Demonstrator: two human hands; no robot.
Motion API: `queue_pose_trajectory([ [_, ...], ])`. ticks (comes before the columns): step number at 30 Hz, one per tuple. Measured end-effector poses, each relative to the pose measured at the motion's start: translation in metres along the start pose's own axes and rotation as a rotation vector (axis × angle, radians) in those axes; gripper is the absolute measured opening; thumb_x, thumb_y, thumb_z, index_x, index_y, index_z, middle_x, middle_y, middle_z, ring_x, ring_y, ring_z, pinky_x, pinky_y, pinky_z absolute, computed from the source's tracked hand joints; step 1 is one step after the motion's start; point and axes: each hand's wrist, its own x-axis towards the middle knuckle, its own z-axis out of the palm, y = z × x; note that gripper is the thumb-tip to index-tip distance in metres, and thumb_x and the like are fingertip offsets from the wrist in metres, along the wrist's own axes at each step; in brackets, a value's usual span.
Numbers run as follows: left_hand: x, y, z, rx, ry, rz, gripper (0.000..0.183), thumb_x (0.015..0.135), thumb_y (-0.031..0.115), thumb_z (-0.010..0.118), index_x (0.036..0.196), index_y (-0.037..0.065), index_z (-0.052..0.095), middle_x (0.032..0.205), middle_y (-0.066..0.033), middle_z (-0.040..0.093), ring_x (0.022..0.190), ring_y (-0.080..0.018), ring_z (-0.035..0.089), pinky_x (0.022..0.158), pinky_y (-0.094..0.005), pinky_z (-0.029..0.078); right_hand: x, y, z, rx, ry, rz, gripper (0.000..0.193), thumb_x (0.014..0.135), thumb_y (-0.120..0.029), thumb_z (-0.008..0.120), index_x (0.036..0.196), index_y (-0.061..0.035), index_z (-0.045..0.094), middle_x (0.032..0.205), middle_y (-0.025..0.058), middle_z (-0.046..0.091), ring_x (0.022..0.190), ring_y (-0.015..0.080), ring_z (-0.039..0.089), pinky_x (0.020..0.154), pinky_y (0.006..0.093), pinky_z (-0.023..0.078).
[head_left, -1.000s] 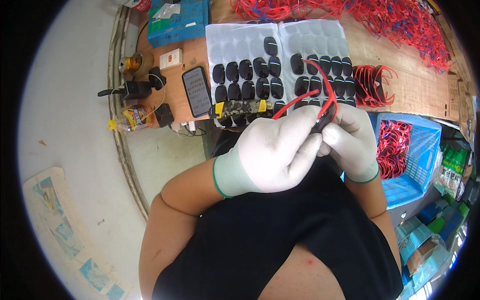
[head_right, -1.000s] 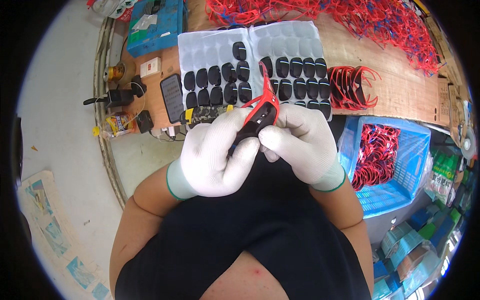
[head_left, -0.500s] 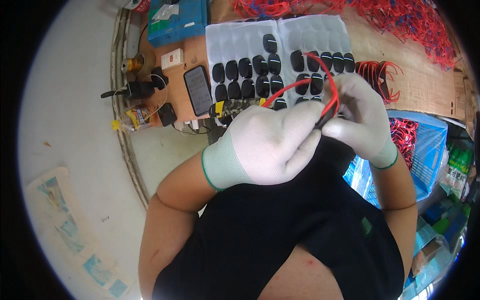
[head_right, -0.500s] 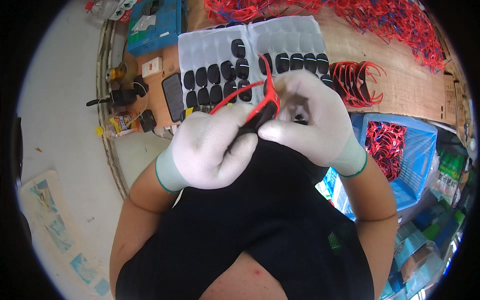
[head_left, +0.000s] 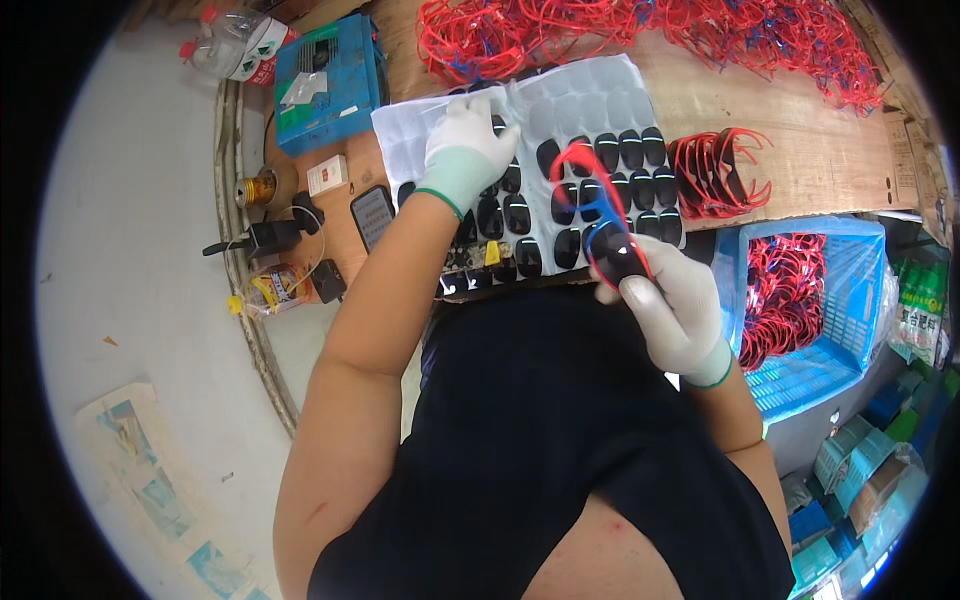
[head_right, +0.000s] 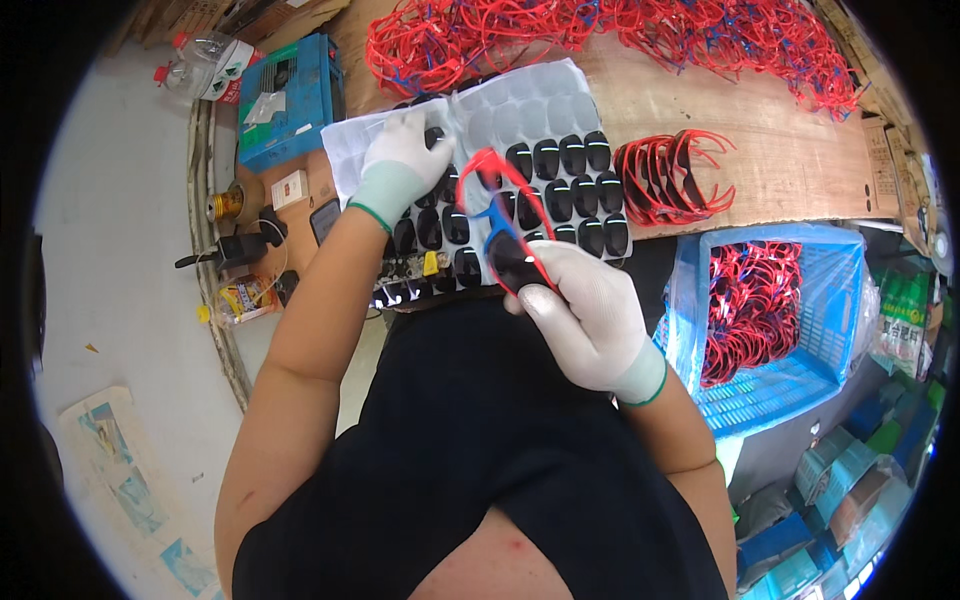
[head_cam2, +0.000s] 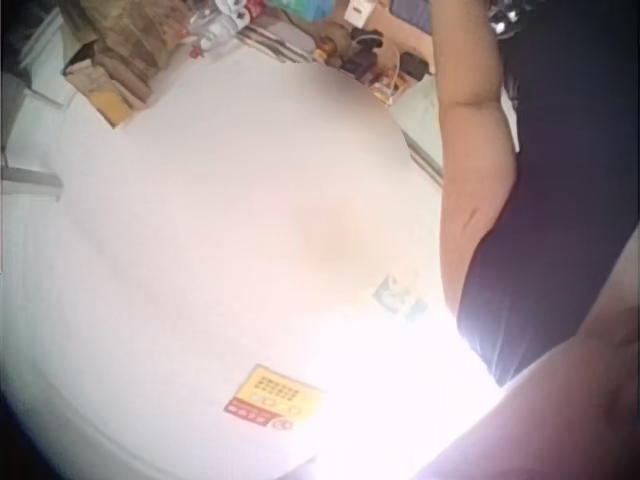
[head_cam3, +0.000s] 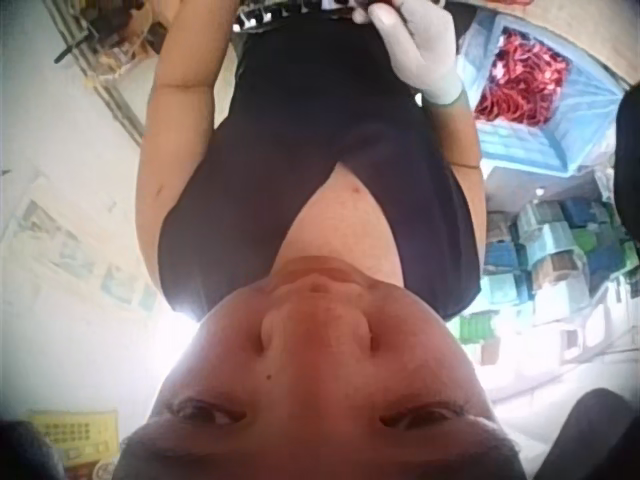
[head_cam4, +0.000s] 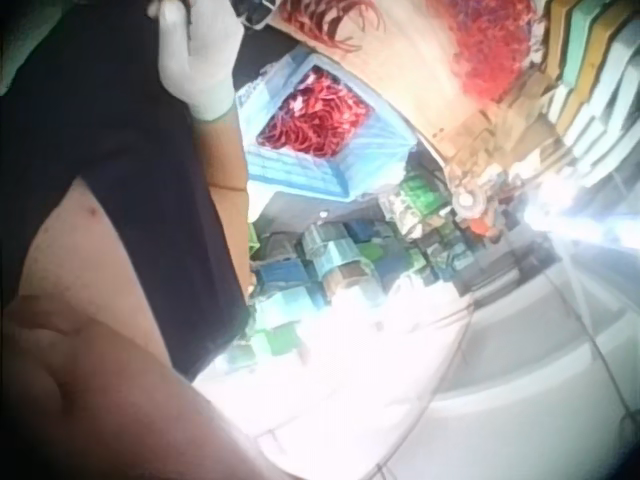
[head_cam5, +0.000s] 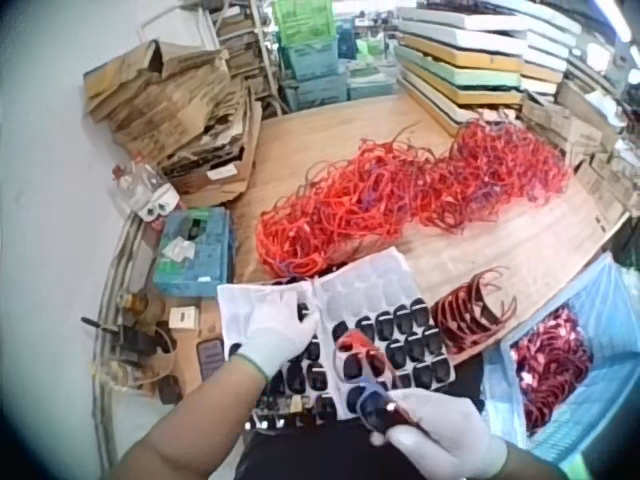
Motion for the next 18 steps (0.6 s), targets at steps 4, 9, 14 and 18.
queue_pose_trajectory([
  [4, 0.005, 0.004, 0.006, 0.121, -0.069, -0.074, 0.060, 0.082, 0.050, 0.067, 0.120, 0.004, 0.061, 0.128, -0.0210, 0.057, 0.120, -0.0372, 0.059, 0.101, -0.0442, 0.049, -0.007, 0.005, 0.005, 0.026, 0.025, 0.021, 0.064, 0.088, 0.007, 0.052, 0.149, 0.0065, 0.032, 0.111, 0.0155, 0.070, 0.101, 0.0233, 0.070, 0.095, 0.0325, 0.050],
  [9, 0.010, -0.008, 0.003, -0.174, -0.028, -0.125, 0.050, 0.080, 0.041, 0.072, 0.111, 0.002, 0.064, 0.103, -0.0181, 0.070, 0.098, -0.0359, 0.069, 0.089, -0.0429, 0.054, -0.004, 0.011, 0.022, 0.348, -0.017, -0.020, 0.070, 0.084, 0.019, 0.047, 0.147, -0.0014, 0.026, 0.133, 0.0134, 0.060, 0.104, 0.0222, 0.067, 0.097, 0.0362, 0.050],
  [14, -0.060, 0.028, -0.048, -1.052, -0.140, -0.016, 0.024, 0.087, 0.016, 0.072, 0.105, 0.004, 0.061, 0.089, -0.0072, 0.069, 0.074, -0.0151, 0.064, 0.068, -0.0287, 0.053, -0.008, 0.024, 0.019, 0.467, 0.129, 0.002, 0.044, 0.088, 0.014, 0.042, 0.128, -0.0030, 0.036, 0.111, 0.0156, 0.064, 0.093, 0.0173, 0.065, 0.087, 0.0355, 0.053],
  [18, -0.108, 0.044, -0.056, -1.664, -0.434, -0.010, 0.025, 0.089, 0.006, 0.073, 0.108, 0.005, 0.058, 0.095, -0.0049, 0.066, 0.074, -0.0084, 0.060, 0.062, -0.0224, 0.049, 0.006, 0.013, 0.022, 0.229, 0.067, 0.263, 0.029, 0.091, 0.006, 0.052, 0.119, 0.0013, 0.045, 0.092, 0.0094, 0.067, 0.081, 0.0136, 0.066, 0.080, 0.0284, 0.053],
])
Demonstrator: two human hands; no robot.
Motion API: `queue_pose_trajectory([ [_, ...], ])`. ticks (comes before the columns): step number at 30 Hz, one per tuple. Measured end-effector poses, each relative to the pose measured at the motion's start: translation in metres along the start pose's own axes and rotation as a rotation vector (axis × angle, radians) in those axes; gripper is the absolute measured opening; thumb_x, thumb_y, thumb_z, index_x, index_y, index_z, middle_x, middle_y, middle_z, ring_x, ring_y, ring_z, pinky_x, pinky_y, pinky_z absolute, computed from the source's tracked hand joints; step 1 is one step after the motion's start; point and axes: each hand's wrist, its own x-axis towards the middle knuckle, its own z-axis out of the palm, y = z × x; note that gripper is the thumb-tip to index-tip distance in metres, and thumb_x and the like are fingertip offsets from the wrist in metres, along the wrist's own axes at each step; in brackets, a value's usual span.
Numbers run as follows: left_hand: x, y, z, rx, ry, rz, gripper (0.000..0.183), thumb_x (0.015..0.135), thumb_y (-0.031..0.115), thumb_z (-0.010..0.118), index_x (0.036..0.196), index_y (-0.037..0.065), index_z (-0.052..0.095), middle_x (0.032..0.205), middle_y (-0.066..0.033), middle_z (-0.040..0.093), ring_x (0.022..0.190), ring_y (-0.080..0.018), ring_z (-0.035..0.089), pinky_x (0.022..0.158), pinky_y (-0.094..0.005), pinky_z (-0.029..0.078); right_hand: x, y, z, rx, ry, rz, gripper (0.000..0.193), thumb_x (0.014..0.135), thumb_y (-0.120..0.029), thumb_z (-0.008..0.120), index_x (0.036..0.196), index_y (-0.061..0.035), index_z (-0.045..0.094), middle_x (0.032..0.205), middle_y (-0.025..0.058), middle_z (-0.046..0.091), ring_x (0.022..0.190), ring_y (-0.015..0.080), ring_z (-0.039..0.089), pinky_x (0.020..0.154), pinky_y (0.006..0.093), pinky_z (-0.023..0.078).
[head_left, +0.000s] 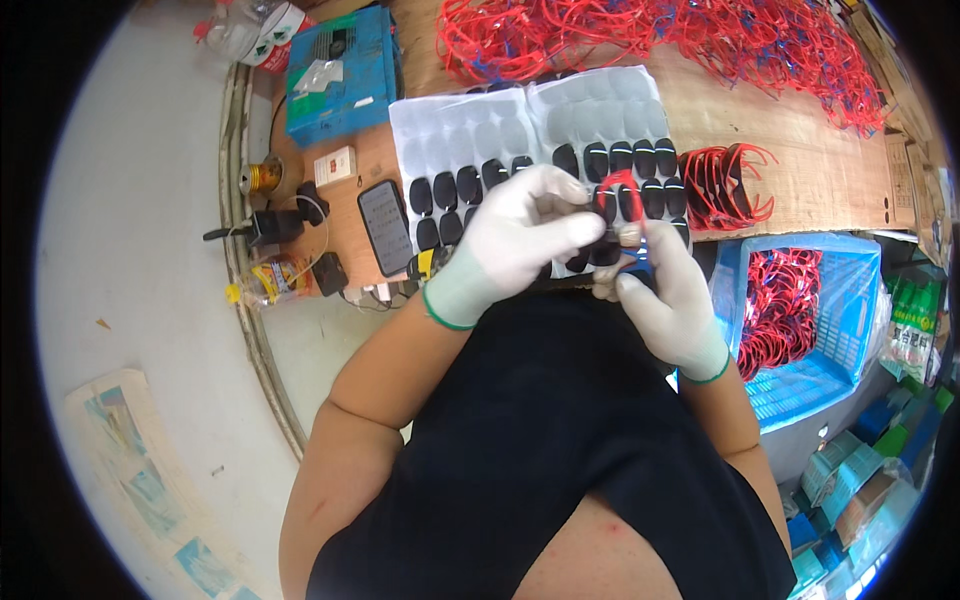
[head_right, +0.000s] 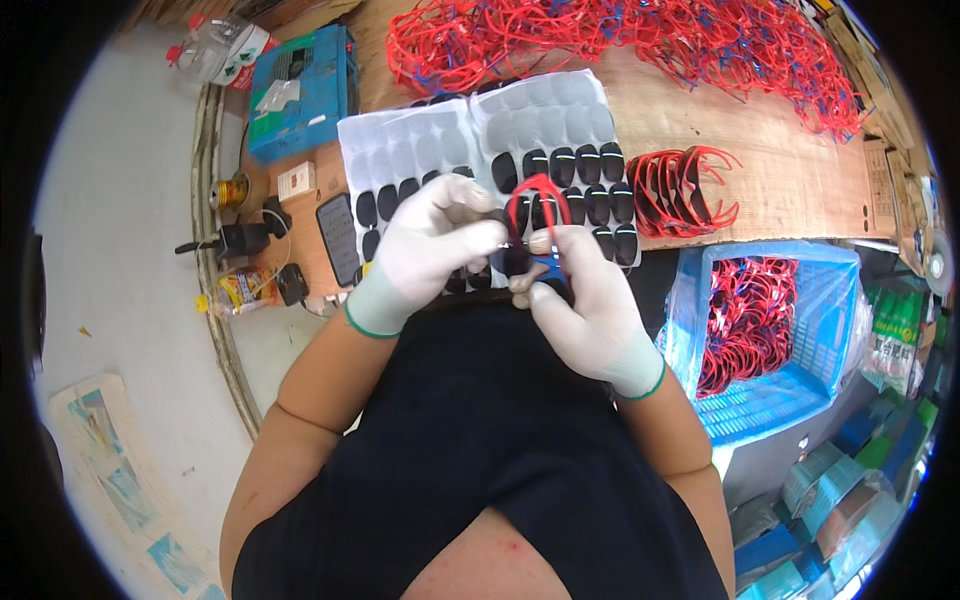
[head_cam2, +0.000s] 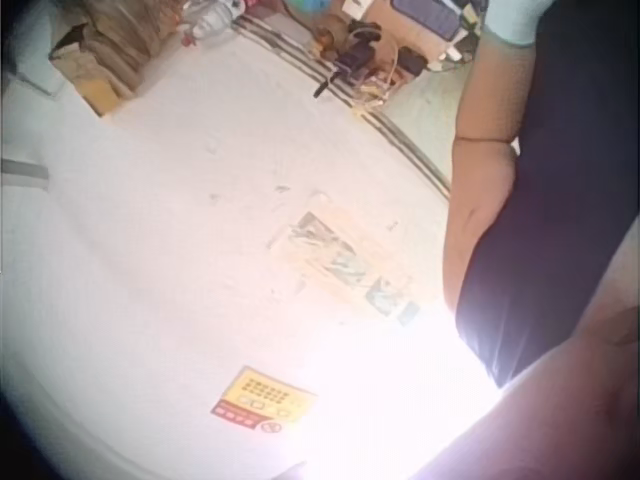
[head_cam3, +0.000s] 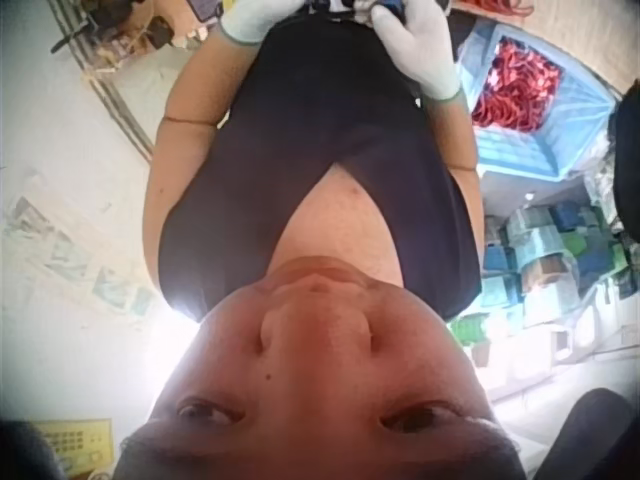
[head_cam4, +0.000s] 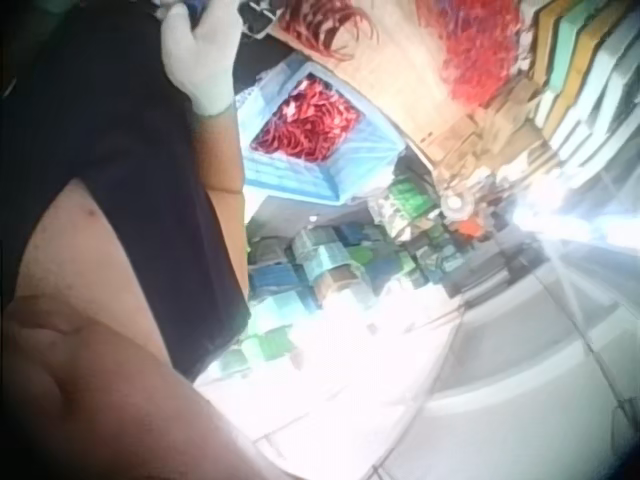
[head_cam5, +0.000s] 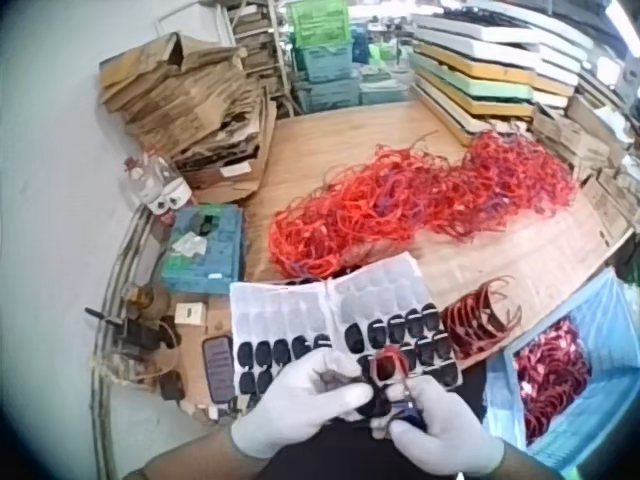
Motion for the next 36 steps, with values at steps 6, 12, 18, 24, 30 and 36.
queue_pose_trajectory([
  [6, -0.013, -0.001, 0.005, -0.185, 0.013, -0.061, 0.025, 0.091, 0.004, 0.070, 0.113, 0.004, 0.057, 0.096, -0.0051, 0.064, 0.081, -0.0114, 0.065, 0.071, -0.0264, 0.053, 0.004, -0.004, 0.011, 0.333, -0.007, 0.038, 0.018, 0.095, 0.002, 0.053, 0.112, 0.0025, 0.056, 0.096, 0.0099, 0.068, 0.084, 0.0133, 0.066, 0.077, 0.0296, 0.056],
  [12, -0.017, -0.010, -0.006, -0.617, -0.182, -0.156, 0.024, 0.098, 0.013, 0.061, 0.118, 0.001, 0.060, 0.099, -0.0093, 0.068, 0.077, -0.0112, 0.065, 0.065, -0.0209, 0.051, 0.009, -0.015, 0.011, 0.152, -0.119, 0.000, 0.021, 0.098, -0.007, 0.049, 0.108, 0.0054, 0.063, 0.088, 0.0077, 0.068, 0.080, 0.0123, 0.065, 0.076, 0.0282, 0.054],
  [18, -0.020, -0.004, 0.000, -0.538, -0.199, -0.155, 0.024, 0.099, 0.019, 0.061, 0.113, 0.000, 0.060, 0.095, -0.0062, 0.067, 0.074, -0.0093, 0.060, 0.068, -0.0227, 0.050, 0.008, -0.007, 0.008, 0.069, -0.131, 0.004, 0.023, 0.100, -0.010, 0.046, 0.108, 0.0059, 0.062, 0.083, 0.0064, 0.066, 0.074, 0.0116, 0.062, 0.072, 0.0266, 0.052],
  [24, -0.018, -0.004, 0.004, -0.376, -0.091, -0.095, 0.022, 0.099, 0.019, 0.061, 0.108, -0.001, 0.062, 0.085, -0.0018, 0.062, 0.071, -0.0083, 0.057, 0.070, -0.0255, 0.051, 0.010, -0.010, 0.019, 0.042, -0.006, -0.031, 0.023, 0.101, -0.010, 0.046, 0.104, 0.0067, 0.063, 0.078, 0.0060, 0.064, 0.070, 0.0108, 0.061, 0.069, 0.0262, 0.051],
  [30, -0.020, 0.002, -0.002, -0.333, 0.043, -0.097, 0.026, 0.097, 0.022, 0.064, 0.108, -0.001, 0.061, 0.087, -0.0035, 0.063, 0.071, -0.0094, 0.057, 0.066, -0.0244, 0.047, 0.021, -0.007, 0.020, 0.049, -0.025, -0.058, 0.022, 0.100, -0.009, 0.049, 0.104, 0.0062, 0.064, 0.075, 0.0062, 0.066, 0.067, 0.0109, 0.062, 0.065, 0.0259, 0.050],
  [36, -0.024, 0.006, 0.000, -0.431, 0.019, -0.055, 0.023, 0.100, 0.019, 0.061, 0.110, -0.002, 0.064, 0.091, -0.0043, 0.066, 0.075, -0.0098, 0.057, 0.067, -0.0249, 0.047, 0.024, -0.010, 0.013, 0.090, -0.165, -0.016, 0.020, 0.099, -0.008, 0.050, 0.098, 0.0046, 0.065, 0.075, 0.0061, 0.067, 0.070, 0.0117, 0.064, 0.068, 0.0261, 0.051],
])
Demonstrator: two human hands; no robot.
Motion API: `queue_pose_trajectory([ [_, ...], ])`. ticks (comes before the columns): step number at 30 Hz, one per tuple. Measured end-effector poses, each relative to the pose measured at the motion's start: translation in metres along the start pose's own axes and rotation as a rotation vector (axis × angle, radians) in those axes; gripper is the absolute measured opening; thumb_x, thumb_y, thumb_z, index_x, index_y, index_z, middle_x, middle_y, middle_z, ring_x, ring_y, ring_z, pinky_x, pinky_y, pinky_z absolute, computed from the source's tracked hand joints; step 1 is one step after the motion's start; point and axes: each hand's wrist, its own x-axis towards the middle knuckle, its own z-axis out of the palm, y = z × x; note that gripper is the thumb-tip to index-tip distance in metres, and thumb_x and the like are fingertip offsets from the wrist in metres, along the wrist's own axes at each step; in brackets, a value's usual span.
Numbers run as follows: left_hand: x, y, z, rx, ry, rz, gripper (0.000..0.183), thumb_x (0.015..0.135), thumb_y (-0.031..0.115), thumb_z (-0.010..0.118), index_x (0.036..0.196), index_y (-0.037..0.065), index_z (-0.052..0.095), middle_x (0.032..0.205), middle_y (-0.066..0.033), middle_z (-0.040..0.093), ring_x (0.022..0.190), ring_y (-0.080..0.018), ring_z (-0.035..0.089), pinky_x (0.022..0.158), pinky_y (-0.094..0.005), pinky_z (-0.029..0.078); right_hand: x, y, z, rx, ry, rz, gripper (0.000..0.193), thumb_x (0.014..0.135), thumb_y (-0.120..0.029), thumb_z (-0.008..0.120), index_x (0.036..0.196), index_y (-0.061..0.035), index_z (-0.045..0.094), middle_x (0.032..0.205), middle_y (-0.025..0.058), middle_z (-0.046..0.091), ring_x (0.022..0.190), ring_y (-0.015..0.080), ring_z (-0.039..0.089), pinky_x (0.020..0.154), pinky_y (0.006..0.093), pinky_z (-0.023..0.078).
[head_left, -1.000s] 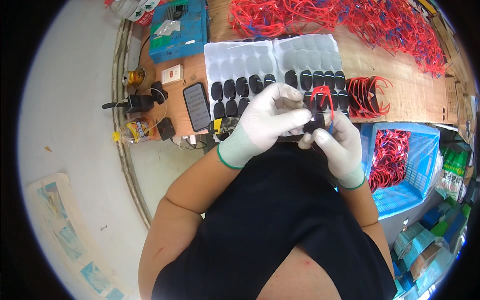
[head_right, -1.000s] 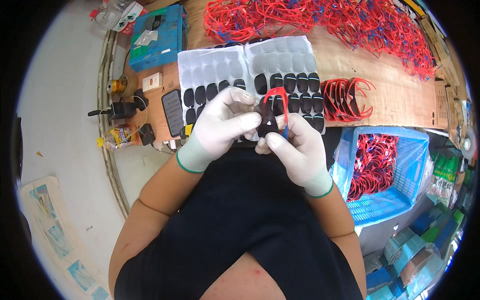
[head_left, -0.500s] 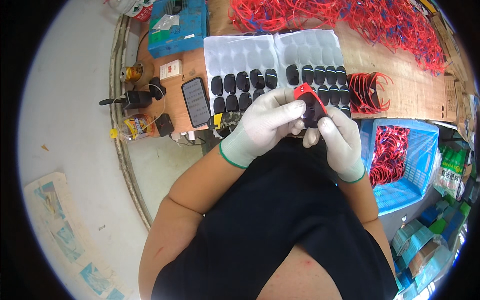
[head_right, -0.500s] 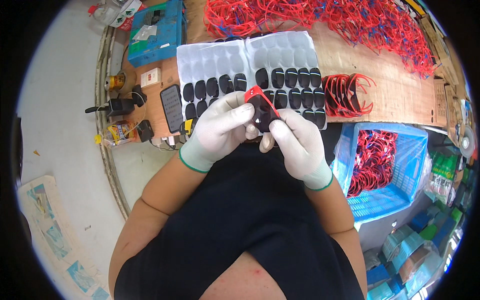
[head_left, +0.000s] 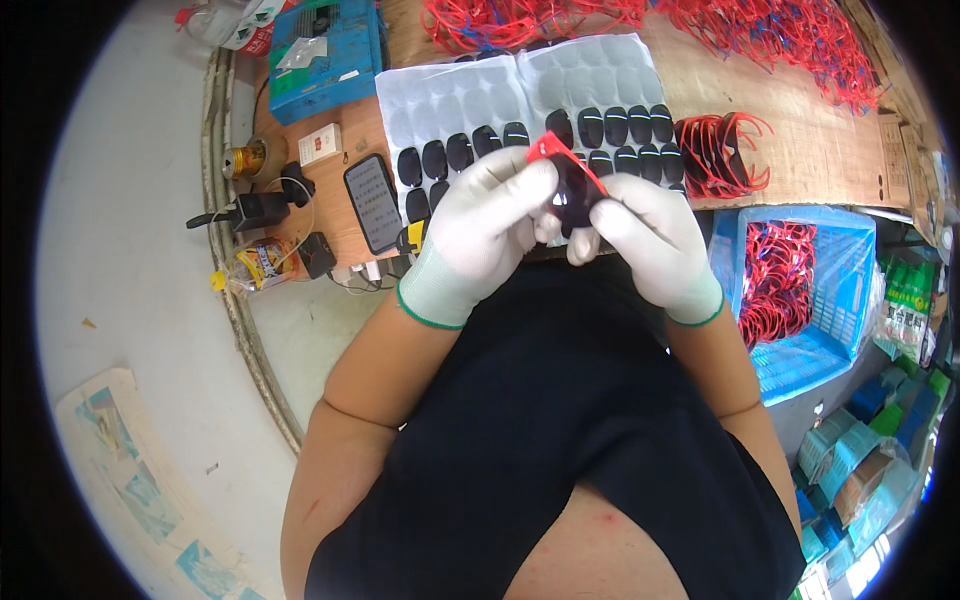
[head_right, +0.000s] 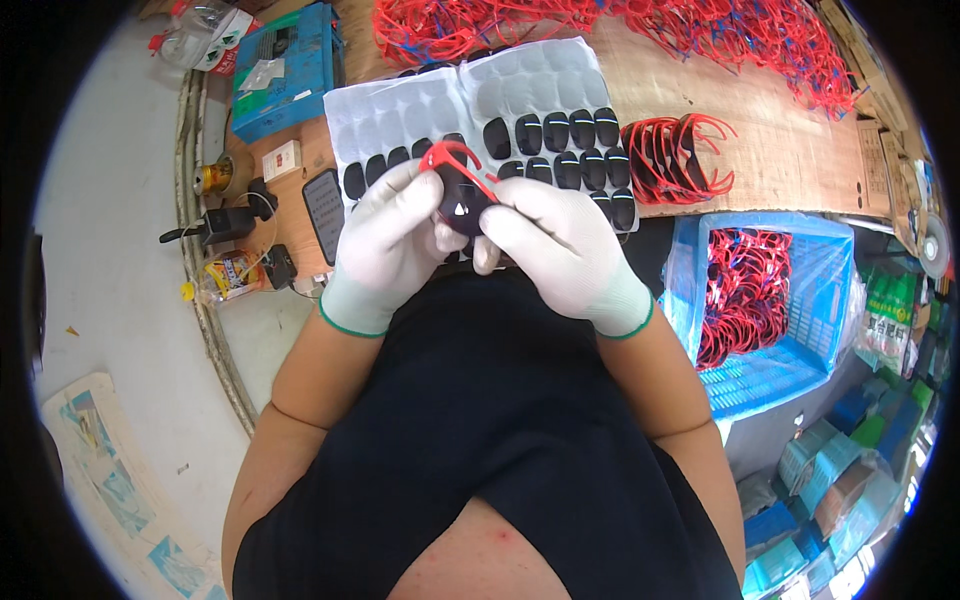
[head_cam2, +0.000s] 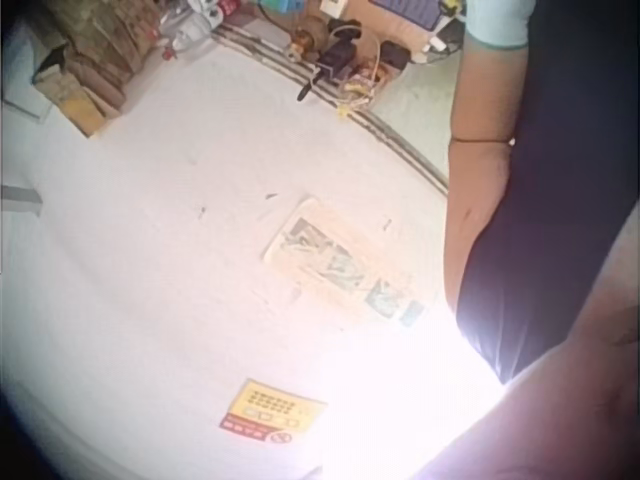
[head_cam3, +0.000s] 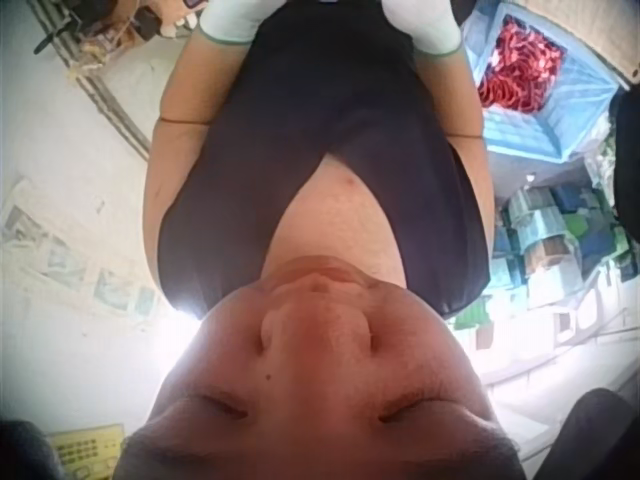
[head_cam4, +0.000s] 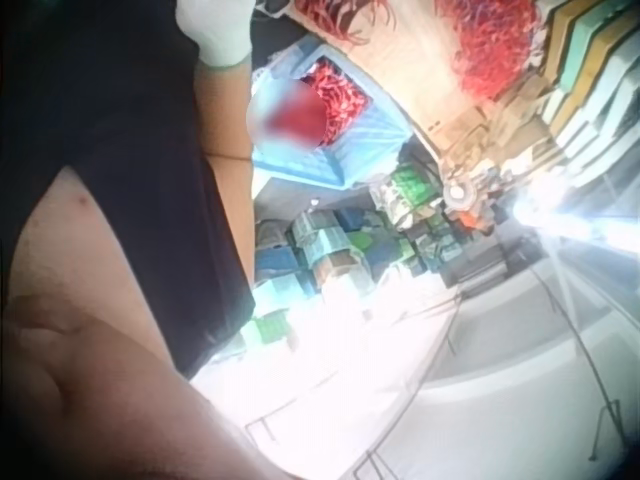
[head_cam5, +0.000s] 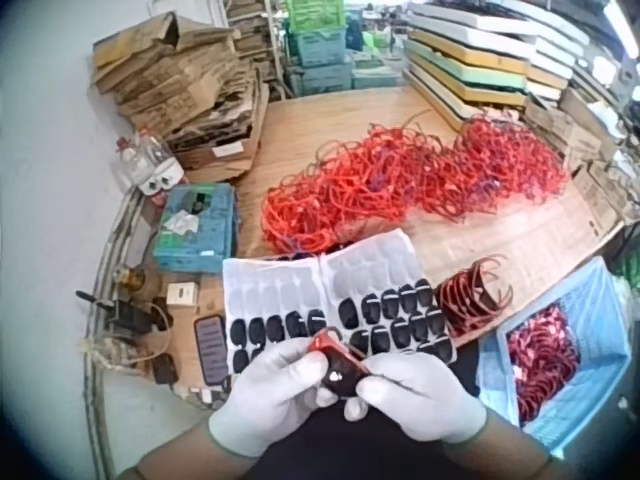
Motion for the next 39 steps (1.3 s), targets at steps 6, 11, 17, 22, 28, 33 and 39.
queue_pose_trajectory([
  [6, -0.012, -0.009, 0.000, 0.025, -0.109, -0.056, 0.026, 0.100, 0.024, 0.060, 0.108, 0.000, 0.066, 0.091, -0.0082, 0.070, 0.075, -0.0095, 0.061, 0.069, -0.0223, 0.046, -0.015, 0.007, -0.006, 0.076, -0.014, 0.024, 0.022, 0.097, -0.007, 0.050, 0.101, 0.0054, 0.068, 0.078, 0.0060, 0.067, 0.073, 0.0111, 0.064, 0.070, 0.0261, 0.051],
  [11, -0.007, -0.018, 0.006, 0.077, 0.033, -0.010, 0.027, 0.102, 0.026, 0.059, 0.110, 0.001, 0.065, 0.084, -0.0020, 0.066, 0.072, -0.0061, 0.057, 0.068, -0.0222, 0.047, -0.015, 0.008, 0.006, -0.305, 0.165, -0.182, 0.019, 0.095, -0.006, 0.052, 0.100, 0.0052, 0.068, 0.067, 0.0050, 0.063, 0.060, 0.0113, 0.061, 0.058, 0.0270, 0.049],
  [17, -0.007, -0.016, 0.004, 0.177, 0.072, -0.053, 0.027, 0.100, 0.029, 0.061, 0.103, 0.002, 0.063, 0.082, -0.0019, 0.063, 0.070, -0.0076, 0.056, 0.065, -0.0238, 0.045, -0.016, 0.002, 0.011, -0.642, 0.205, -0.378, 0.013, 0.090, -0.004, 0.057, 0.090, -0.0008, 0.069, 0.060, 0.0083, 0.057, 0.052, 0.0244, 0.058, 0.052, 0.0333, 0.045],
  [22, -0.013, -0.020, 0.014, 0.224, 0.183, -0.004, 0.026, 0.098, 0.027, 0.058, 0.102, 0.001, 0.060, 0.083, -0.0045, 0.063, 0.074, -0.0123, 0.057, 0.067, -0.0268, 0.043, -0.008, -0.005, 0.012, -0.746, 0.175, -0.477, 0.009, 0.087, -0.003, 0.061, 0.086, -0.0018, 0.070, 0.062, 0.0100, 0.058, 0.052, 0.0295, 0.057, 0.052, 0.0363, 0.044],
  [28, -0.031, -0.012, 0.020, 0.380, 0.204, 0.007, 0.026, 0.101, 0.023, 0.055, 0.110, -0.001, 0.059, 0.090, -0.0066, 0.064, 0.079, -0.0116, 0.059, 0.073, -0.0269, 0.047, -0.010, -0.007, 0.012, -0.669, 0.152, -0.382, 0.011, 0.090, -0.005, 0.059, 0.085, -0.0007, 0.069, 0.064, 0.0102, 0.062, 0.054, 0.0244, 0.061, 0.054, 0.0332, 0.047],
  [33, -0.039, -0.013, 0.011, 0.384, 0.131, 0.087, 0.015, 0.102, 0.014, 0.054, 0.108, 0.002, 0.061, 0.095, -0.0029, 0.064, 0.085, -0.0082, 0.059, 0.076, -0.0251, 0.049, -0.015, -0.014, 0.015, -0.415, 0.085, -0.105, 0.015, 0.093, -0.007, 0.058, 0.085, 0.0010, 0.068, 0.068, 0.0080, 0.066, 0.059, 0.0187, 0.065, 0.058, 0.0304, 0.050],
  [39, -0.047, -0.007, 0.016, 0.438, 0.059, 0.169, 0.008, 0.099, 0.010, 0.061, 0.103, 0.003, 0.059, 0.095, -0.0037, 0.064, 0.081, -0.0081, 0.059, 0.075, -0.0250, 0.050, -0.019, -0.019, 0.003, -0.451, -0.079, -0.081, 0.014, 0.091, -0.006, 0.057, 0.084, 0.0011, 0.067, 0.074, 0.0095, 0.068, 0.067, 0.0190, 0.069, 0.065, 0.0282, 0.052],
])
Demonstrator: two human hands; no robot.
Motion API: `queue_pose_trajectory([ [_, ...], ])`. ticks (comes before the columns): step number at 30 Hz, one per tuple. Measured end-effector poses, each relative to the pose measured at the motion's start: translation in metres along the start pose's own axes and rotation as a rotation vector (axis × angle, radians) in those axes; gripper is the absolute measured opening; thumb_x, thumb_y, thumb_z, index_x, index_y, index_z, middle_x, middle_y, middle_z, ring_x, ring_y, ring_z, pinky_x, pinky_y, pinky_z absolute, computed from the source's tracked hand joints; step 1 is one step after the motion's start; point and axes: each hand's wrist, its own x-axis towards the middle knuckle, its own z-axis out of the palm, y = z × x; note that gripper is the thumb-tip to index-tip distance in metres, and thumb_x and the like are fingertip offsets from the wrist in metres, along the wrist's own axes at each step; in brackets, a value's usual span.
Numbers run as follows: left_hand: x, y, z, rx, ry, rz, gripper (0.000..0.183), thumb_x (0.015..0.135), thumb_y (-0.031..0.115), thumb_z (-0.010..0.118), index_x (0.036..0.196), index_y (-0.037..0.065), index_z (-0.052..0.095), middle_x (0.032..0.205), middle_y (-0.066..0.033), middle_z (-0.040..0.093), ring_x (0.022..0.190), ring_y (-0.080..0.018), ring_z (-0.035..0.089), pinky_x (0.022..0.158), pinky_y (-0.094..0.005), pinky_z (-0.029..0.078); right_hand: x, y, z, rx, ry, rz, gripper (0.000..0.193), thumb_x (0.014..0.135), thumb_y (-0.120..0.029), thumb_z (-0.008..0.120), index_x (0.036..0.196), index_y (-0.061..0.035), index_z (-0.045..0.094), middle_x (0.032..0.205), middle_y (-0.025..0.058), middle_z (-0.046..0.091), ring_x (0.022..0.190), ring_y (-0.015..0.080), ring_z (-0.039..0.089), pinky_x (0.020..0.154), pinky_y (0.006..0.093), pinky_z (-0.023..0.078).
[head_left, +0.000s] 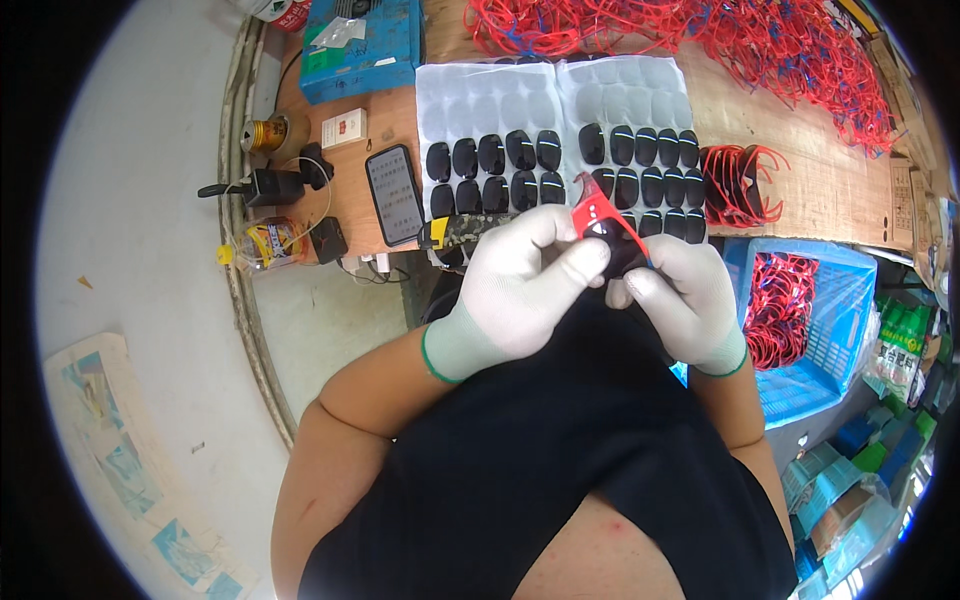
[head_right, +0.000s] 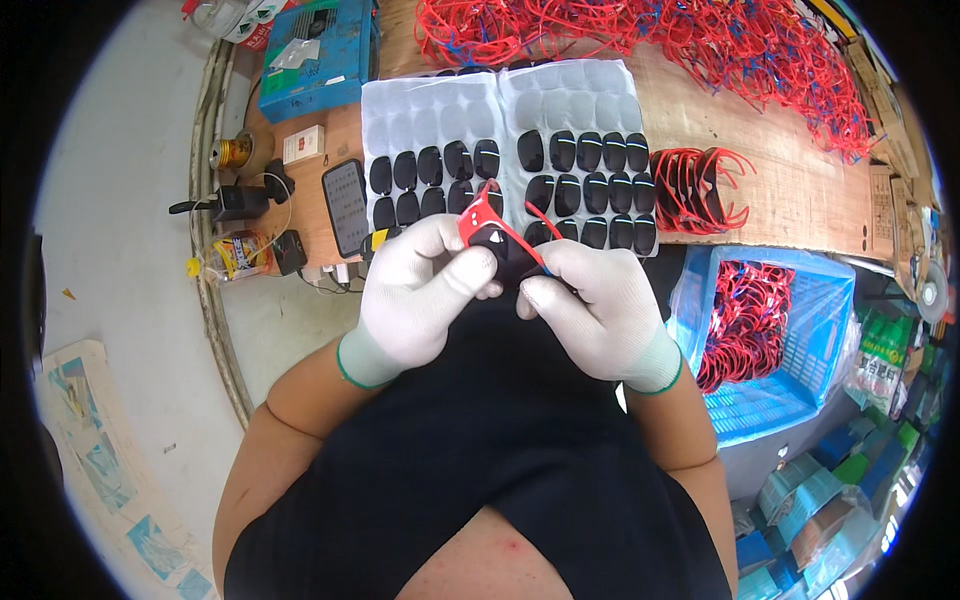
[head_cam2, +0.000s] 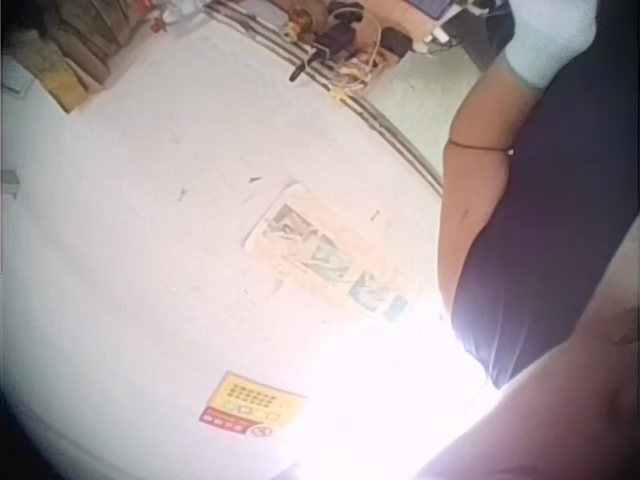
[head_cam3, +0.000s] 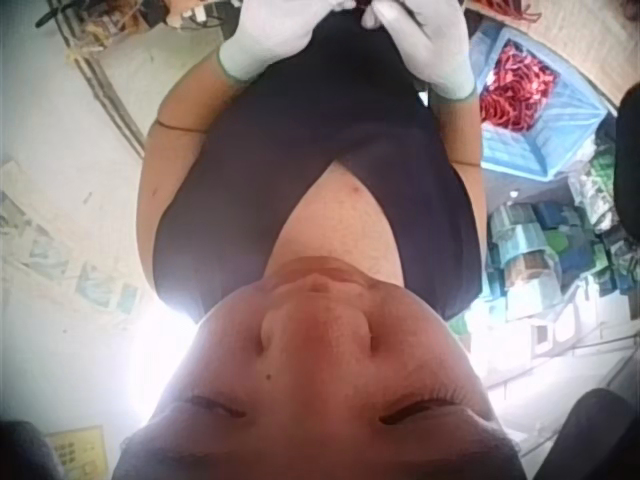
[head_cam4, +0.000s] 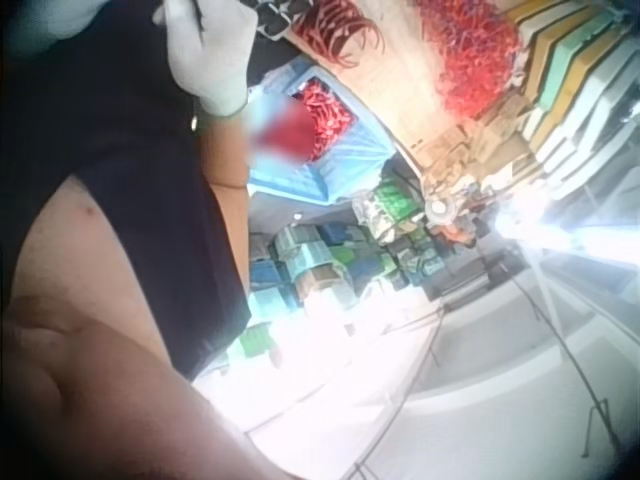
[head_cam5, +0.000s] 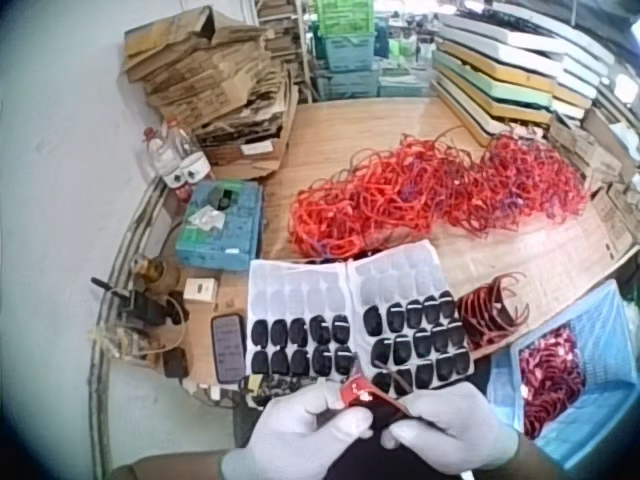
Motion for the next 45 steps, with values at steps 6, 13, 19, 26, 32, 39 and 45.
queue_pose_trajectory([
  [6, 0.004, 0.008, 0.000, -0.009, -0.052, 0.033, 0.010, 0.101, 0.008, 0.058, 0.094, 0.000, 0.059, 0.089, -0.0074, 0.066, 0.082, -0.0109, 0.063, 0.075, -0.0271, 0.052, 0.001, 0.006, -0.001, 0.021, -0.032, -0.051, 0.012, 0.090, -0.006, 0.059, 0.084, -0.0005, 0.067, 0.073, 0.0095, 0.068, 0.065, 0.0197, 0.069, 0.062, 0.0286, 0.052],
  [13, 0.003, 0.002, -0.008, 0.220, -0.058, 0.032, 0.012, 0.100, 0.010, 0.059, 0.093, 0.000, 0.060, 0.085, -0.0067, 0.065, 0.079, -0.0102, 0.062, 0.075, -0.0269, 0.052, -0.003, 0.007, 0.003, -0.009, 0.002, 0.020, 0.012, 0.091, -0.008, 0.059, 0.085, 0.0001, 0.066, 0.072, 0.0093, 0.068, 0.064, 0.0181, 0.069, 0.062, 0.0289, 0.052],
  [19, 0.012, 0.007, -0.005, 0.053, -0.042, -0.055, 0.012, 0.101, 0.011, 0.058, 0.104, 0.000, 0.061, 0.102, -0.0050, 0.062, 0.096, -0.0089, 0.058, 0.086, -0.0270, 0.050, 0.001, 0.002, 0.015, 0.090, 0.163, 0.052, 0.012, 0.092, -0.010, 0.061, 0.091, 0.0007, 0.065, 0.068, 0.0068, 0.065, 0.059, 0.0147, 0.064, 0.059, 0.0277, 0.050],
  [26, 0.014, 0.017, -0.012, 0.094, -0.147, -0.099, 0.016, 0.101, 0.012, 0.059, 0.103, -0.003, 0.064, 0.095, -0.0076, 0.069, 0.089, -0.0109, 0.064, 0.082, -0.0283, 0.052, 0.001, 0.001, 0.020, 0.072, 0.170, 0.100, 0.015, 0.091, -0.015, 0.064, 0.092, 0.0001, 0.066, 0.066, 0.0054, 0.064, 0.058, 0.0115, 0.062, 0.056, 0.0259, 0.048],
  [32, 0.015, 0.005, -0.012, 0.154, -0.035, -0.156, 0.019, 0.097, 0.019, 0.066, 0.089, 0.001, 0.065, 0.083, -0.0030, 0.065, 0.078, -0.0079, 0.057, 0.072, -0.0252, 0.047, -0.003, 0.003, 0.021, 0.075, 0.140, 0.102, 0.015, 0.092, -0.014, 0.063, 0.094, 0.0002, 0.066, 0.066, 0.0060, 0.065, 0.058, 0.0131, 0.064, 0.057, 0.0271, 0.050],
  [39, 0.008, 0.004, -0.010, 0.366, -0.010, -0.078, 0.021, 0.097, 0.020, 0.065, 0.091, 0.001, 0.066, 0.083, -0.0019, 0.065, 0.076, -0.0068, 0.056, 0.070, -0.0248, 0.047, -0.005, 0.007, 0.020, -0.016, 0.117, 0.094, 0.016, 0.093, -0.013, 0.061, 0.095, 0.0019, 0.066, 0.065, 0.0089, 0.064, 0.058, 0.0169, 0.065, 0.057, 0.0286, 0.050],
  [45, 0.009, 0.009, -0.011, 0.502, -0.004, -0.052, 0.013, 0.095, 0.013, 0.069, 0.093, 0.002, 0.063, 0.088, -0.0003, 0.067, 0.080, -0.0048, 0.059, 0.072, -0.0233, 0.049, 0.004, -0.012, 0.021, 0.047, 0.187, 0.176, 0.014, 0.091, -0.012, 0.062, 0.098, -0.0005, 0.066, 0.070, 0.0116, 0.064, 0.060, 0.0203, 0.066, 0.057, 0.0312, 0.049],
])
